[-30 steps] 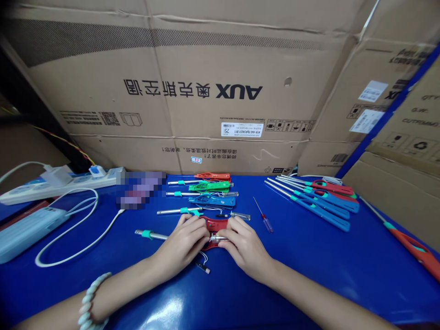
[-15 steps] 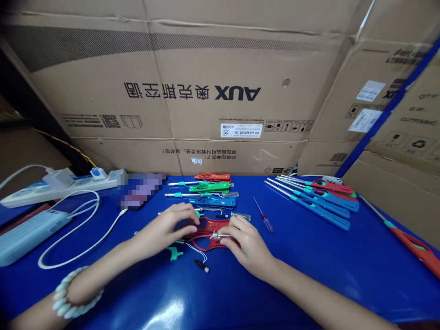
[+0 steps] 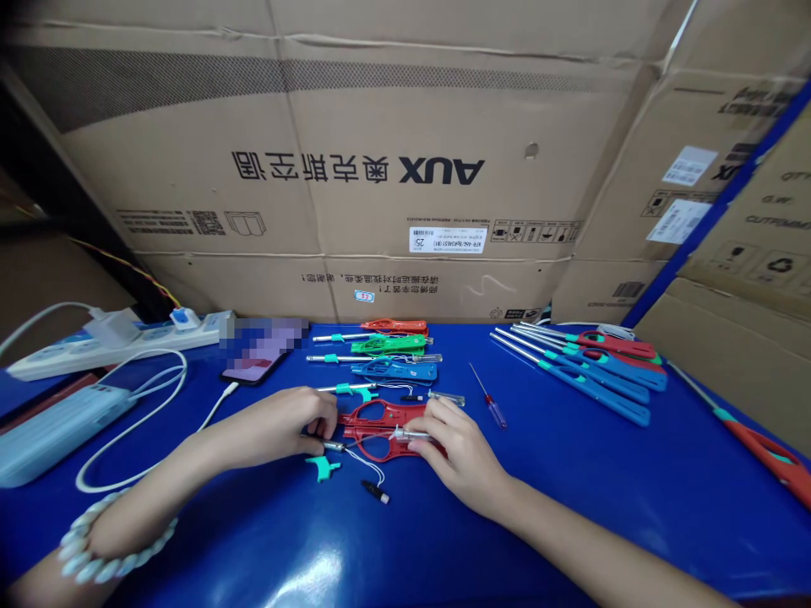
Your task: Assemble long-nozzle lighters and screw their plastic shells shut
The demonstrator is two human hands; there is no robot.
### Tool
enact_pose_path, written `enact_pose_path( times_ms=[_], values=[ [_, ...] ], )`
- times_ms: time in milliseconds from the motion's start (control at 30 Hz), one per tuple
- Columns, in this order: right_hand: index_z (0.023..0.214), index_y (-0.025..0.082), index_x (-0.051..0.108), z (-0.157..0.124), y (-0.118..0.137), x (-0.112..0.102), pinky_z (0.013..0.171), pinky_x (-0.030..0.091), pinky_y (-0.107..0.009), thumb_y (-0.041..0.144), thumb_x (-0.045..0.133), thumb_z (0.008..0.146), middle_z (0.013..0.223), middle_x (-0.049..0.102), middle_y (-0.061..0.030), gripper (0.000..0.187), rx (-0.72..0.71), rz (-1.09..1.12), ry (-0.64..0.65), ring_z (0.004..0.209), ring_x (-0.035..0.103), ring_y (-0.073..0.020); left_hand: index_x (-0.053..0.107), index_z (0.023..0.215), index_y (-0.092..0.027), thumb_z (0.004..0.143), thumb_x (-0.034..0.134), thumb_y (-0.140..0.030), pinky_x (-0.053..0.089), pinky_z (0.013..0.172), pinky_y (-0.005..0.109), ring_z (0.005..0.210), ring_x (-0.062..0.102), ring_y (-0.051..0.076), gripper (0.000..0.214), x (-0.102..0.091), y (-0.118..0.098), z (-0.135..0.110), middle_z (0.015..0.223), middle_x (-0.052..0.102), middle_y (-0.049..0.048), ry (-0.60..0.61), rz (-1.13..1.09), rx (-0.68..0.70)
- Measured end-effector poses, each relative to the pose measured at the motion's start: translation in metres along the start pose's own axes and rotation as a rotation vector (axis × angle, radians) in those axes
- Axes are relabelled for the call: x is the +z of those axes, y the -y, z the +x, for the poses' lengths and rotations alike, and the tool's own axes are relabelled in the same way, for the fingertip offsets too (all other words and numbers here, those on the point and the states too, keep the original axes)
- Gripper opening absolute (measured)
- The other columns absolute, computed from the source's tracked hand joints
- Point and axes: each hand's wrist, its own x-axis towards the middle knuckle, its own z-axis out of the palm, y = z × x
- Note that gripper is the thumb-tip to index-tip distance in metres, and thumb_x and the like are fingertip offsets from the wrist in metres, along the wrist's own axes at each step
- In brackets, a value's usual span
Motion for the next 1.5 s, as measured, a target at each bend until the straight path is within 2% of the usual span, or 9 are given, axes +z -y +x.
enact_pose_path(
  times_ms=[233, 500, 733, 900, 1067, 1200, 1500],
  values=[
    [0.099, 0.019, 0.064, 0.002, 0.002, -0.004, 0.065, 0.044, -0.031, 0.026, 0.045, 0.095, 0.077, 0.057, -0.005, 0.02, -0.03, -0.013, -0.074, 0.074, 0.052, -0.018, 0.063, 0.078, -0.018, 0.076, 0.063, -0.016, 0.032, 0.057, 0.023, 0.066, 0.054, 0.013, 0.003, -0.002, 0.002, -0.002, 0.075, 0.063, -0.0011, -0.043, -0.078, 0.011],
    [0.099, 0.018, 0.062, 0.001, 0.002, -0.003, 0.066, 0.043, -0.031, 0.026, 0.046, 0.095, 0.078, 0.057, -0.0043, 0.019, -0.04, -0.012, -0.088, 0.074, 0.052, -0.0174, 0.06, 0.099, -0.022, 0.083, 0.055, -0.013, 0.033, 0.06, 0.022, 0.071, 0.051, 0.013, 0.019, -0.007, -0.012, -0.003, 0.084, 0.06, -0.0007, -0.055, -0.168, 0.152],
    [0.098, 0.019, 0.063, 0.001, 0.001, -0.004, 0.065, 0.044, -0.031, 0.027, 0.046, 0.095, 0.076, 0.057, -0.0043, 0.019, -0.023, -0.019, -0.099, 0.072, 0.053, -0.0178, 0.059, 0.1, -0.021, 0.085, 0.051, -0.015, 0.035, 0.061, 0.023, 0.072, 0.051, 0.013, 0.018, -0.008, -0.011, -0.004, 0.089, 0.059, 0.001, -0.092, -0.193, 0.225],
    [0.099, 0.02, 0.063, 0.001, 0.001, -0.006, 0.064, 0.044, -0.031, 0.025, 0.046, 0.095, 0.078, 0.057, -0.0049, 0.019, -0.017, 0.006, -0.106, 0.073, 0.053, -0.0179, 0.055, 0.105, -0.022, 0.087, 0.05, -0.014, 0.035, 0.061, 0.022, 0.069, 0.05, 0.012, 0.021, -0.009, -0.012, -0.005, 0.084, 0.057, -0.0011, -0.116, -0.173, 0.217],
    [0.099, 0.019, 0.064, 0.003, 0.002, -0.007, 0.065, 0.045, -0.031, 0.025, 0.048, 0.094, 0.077, 0.057, -0.0043, 0.018, -0.017, 0.026, -0.126, 0.072, 0.053, -0.0174, 0.052, 0.101, -0.02, 0.088, 0.051, -0.013, 0.038, 0.065, 0.023, 0.074, 0.051, 0.013, 0.015, -0.009, -0.013, -0.006, 0.087, 0.058, -0.0006, -0.158, -0.17, 0.232],
    [0.1, 0.02, 0.064, 0.004, 0.002, -0.008, 0.065, 0.045, -0.032, 0.024, 0.047, 0.094, 0.076, 0.058, -0.0038, 0.018, -0.01, 0.033, -0.136, 0.07, 0.052, -0.0168, 0.051, 0.108, -0.021, 0.089, 0.05, -0.012, 0.04, 0.068, 0.024, 0.078, 0.054, 0.013, 0.021, -0.008, -0.014, -0.006, 0.091, 0.059, 0.0001, -0.166, -0.188, 0.242],
    [0.096, 0.019, 0.065, 0.005, 0.004, -0.012, 0.063, 0.045, -0.031, 0.028, 0.047, 0.094, 0.073, 0.059, -0.0042, 0.02, -0.01, 0.011, -0.189, 0.068, 0.054, -0.0174, 0.055, 0.108, -0.021, 0.091, 0.047, -0.011, 0.043, 0.074, 0.027, 0.084, 0.056, 0.015, 0.021, -0.01, -0.014, -0.007, 0.096, 0.059, 0.0025, -0.168, -0.206, 0.288]
  ],
)
